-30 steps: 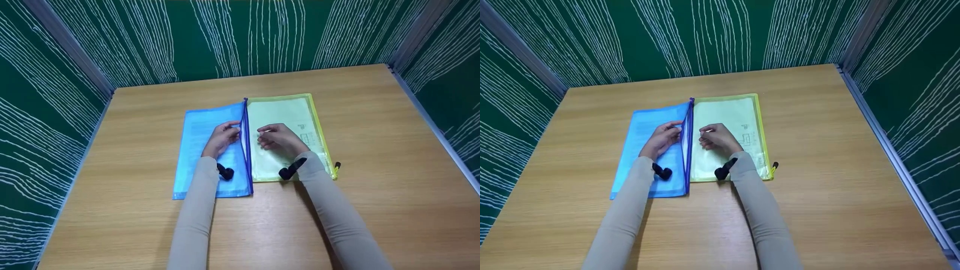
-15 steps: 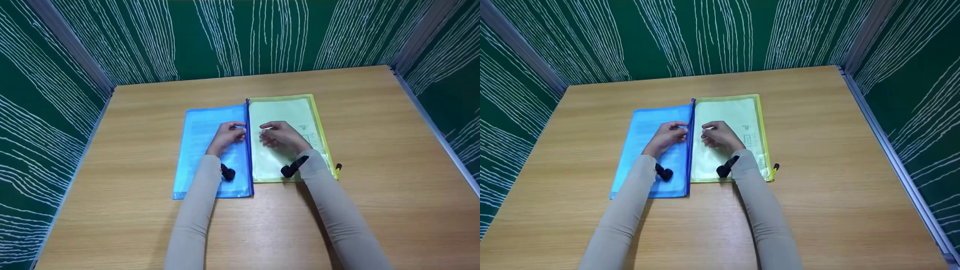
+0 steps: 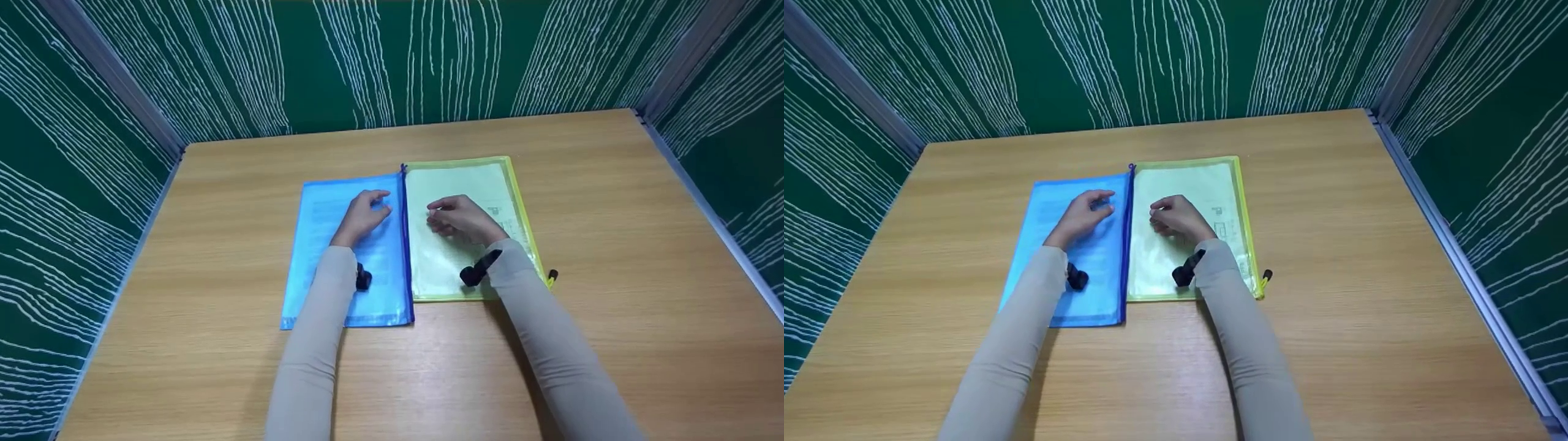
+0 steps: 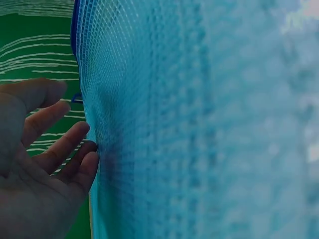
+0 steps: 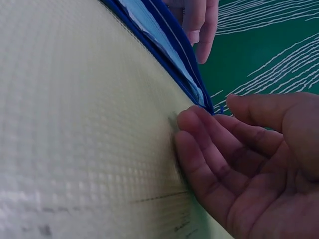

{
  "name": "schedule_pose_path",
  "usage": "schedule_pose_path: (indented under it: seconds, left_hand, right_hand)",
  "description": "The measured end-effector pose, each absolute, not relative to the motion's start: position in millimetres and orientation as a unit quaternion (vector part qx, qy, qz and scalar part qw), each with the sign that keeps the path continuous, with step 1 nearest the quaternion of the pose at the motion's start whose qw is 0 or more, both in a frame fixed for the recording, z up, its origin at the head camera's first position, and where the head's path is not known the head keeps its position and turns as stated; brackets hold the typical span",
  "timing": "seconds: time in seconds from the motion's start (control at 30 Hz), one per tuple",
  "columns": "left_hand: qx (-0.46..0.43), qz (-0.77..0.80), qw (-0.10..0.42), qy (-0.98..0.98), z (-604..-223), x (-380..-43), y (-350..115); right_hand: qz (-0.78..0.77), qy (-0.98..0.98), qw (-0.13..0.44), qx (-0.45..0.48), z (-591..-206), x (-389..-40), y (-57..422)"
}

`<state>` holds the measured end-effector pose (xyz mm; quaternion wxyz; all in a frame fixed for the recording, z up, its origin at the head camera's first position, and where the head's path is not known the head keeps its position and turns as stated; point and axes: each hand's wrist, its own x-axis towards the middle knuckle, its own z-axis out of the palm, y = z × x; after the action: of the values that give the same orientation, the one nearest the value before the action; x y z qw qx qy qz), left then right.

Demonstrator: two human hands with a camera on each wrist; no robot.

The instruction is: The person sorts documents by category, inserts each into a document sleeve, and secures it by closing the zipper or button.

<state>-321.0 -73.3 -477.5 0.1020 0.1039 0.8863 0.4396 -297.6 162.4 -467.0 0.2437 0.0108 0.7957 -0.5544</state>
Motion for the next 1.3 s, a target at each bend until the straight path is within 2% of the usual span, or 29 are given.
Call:
schedule_pose_path:
  seconds: [0.57, 0.87, 1.07, 1.3]
  left_hand:
    - [0.129, 0.293, 0.173, 0.931, -481, -343, -76]
    - [0.114, 0.21, 0.24, 0.941, -477, -351, -68]
    - [0.124, 0.202, 0.246, 0.94, -477, -353, -66]
    - [0.114, 0.195, 0.254, 0.941, -482, -352, -67]
  right_hand:
    - [-0.537, 0.818, 0.206, 0.006, -471, -328, 155]
    - [-0.505, 0.841, 0.195, 0.027, -464, -350, 148]
    - [-0.458, 0.874, 0.164, 0.009, -463, -369, 145]
    - [-0.45, 0.876, 0.173, 0.008, -463, -389, 134]
